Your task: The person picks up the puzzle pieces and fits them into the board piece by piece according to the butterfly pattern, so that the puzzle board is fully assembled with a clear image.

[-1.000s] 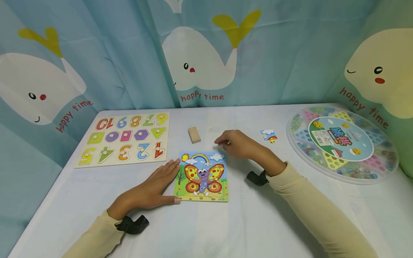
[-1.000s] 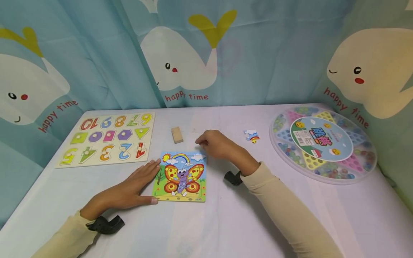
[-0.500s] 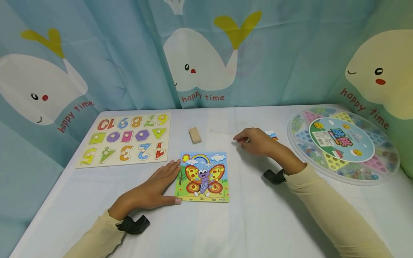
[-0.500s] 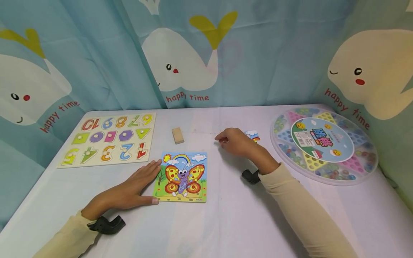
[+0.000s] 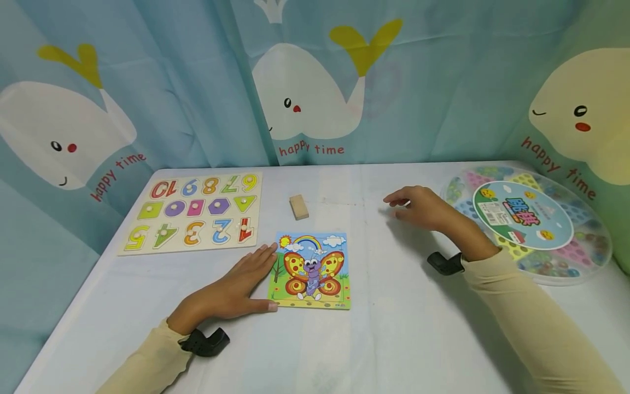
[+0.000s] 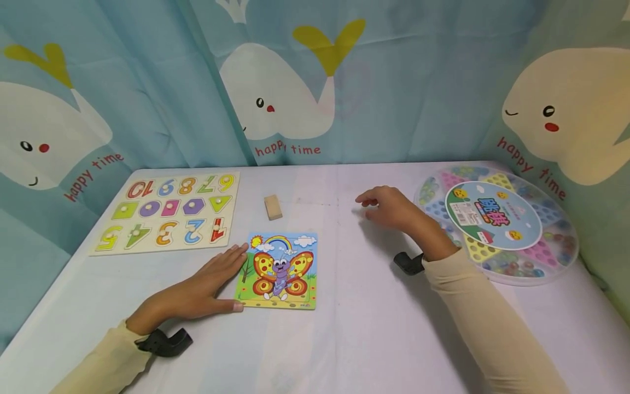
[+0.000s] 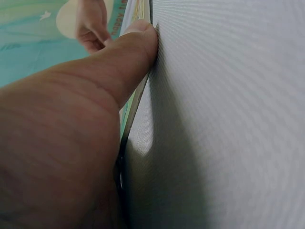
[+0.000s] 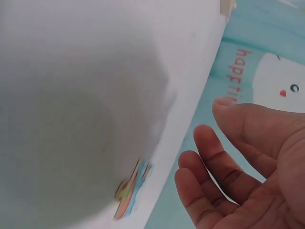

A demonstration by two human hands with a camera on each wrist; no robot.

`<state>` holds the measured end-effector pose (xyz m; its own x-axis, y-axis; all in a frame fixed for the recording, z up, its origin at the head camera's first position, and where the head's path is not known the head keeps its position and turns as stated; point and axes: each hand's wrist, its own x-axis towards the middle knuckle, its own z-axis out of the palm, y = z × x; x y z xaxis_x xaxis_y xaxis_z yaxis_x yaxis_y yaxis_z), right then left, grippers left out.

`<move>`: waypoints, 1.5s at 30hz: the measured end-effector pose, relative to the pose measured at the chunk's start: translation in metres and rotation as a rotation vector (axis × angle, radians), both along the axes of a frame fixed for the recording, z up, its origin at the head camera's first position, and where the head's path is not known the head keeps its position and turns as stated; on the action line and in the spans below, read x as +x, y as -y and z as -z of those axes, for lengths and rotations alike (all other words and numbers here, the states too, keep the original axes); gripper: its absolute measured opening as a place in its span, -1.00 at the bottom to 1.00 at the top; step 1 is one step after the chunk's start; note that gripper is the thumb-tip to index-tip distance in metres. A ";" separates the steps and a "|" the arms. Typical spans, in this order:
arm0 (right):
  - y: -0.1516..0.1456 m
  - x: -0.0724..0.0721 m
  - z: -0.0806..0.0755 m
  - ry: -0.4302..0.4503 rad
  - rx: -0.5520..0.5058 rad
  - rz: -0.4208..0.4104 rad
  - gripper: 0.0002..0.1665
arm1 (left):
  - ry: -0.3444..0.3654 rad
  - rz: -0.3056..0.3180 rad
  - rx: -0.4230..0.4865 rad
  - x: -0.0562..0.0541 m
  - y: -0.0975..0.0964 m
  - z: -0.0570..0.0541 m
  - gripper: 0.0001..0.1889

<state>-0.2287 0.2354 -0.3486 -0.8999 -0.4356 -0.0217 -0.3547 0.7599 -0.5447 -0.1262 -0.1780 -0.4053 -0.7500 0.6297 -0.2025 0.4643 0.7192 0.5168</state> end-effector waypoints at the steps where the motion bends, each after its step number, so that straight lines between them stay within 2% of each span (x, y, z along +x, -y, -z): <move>1: -0.003 0.000 0.000 -0.004 -0.002 -0.004 -0.62 | 0.000 -0.002 0.000 0.000 0.000 0.000 0.07; 7: -0.019 -0.002 0.000 -0.028 0.017 -0.001 -0.62 | -0.002 -0.006 0.003 0.000 -0.001 0.000 0.07; 15: -0.032 -0.007 0.003 0.032 0.067 0.059 -0.55 | 0.003 -0.007 -0.002 0.000 -0.001 0.001 0.08; 26: -0.035 -0.013 0.008 0.061 0.105 0.100 -0.46 | -0.003 0.001 -0.001 0.000 0.000 0.001 0.07; 33: -0.037 -0.016 0.014 0.056 0.099 0.079 -0.45 | -0.008 0.003 0.004 0.000 0.000 0.000 0.06; 37: -0.036 -0.016 0.016 0.017 0.112 0.053 -0.46 | -0.008 0.005 0.003 -0.001 0.000 0.001 0.07; 45: -0.033 -0.014 0.015 -0.009 0.195 0.044 -0.46 | -0.011 0.002 -0.003 -0.001 0.000 0.000 0.07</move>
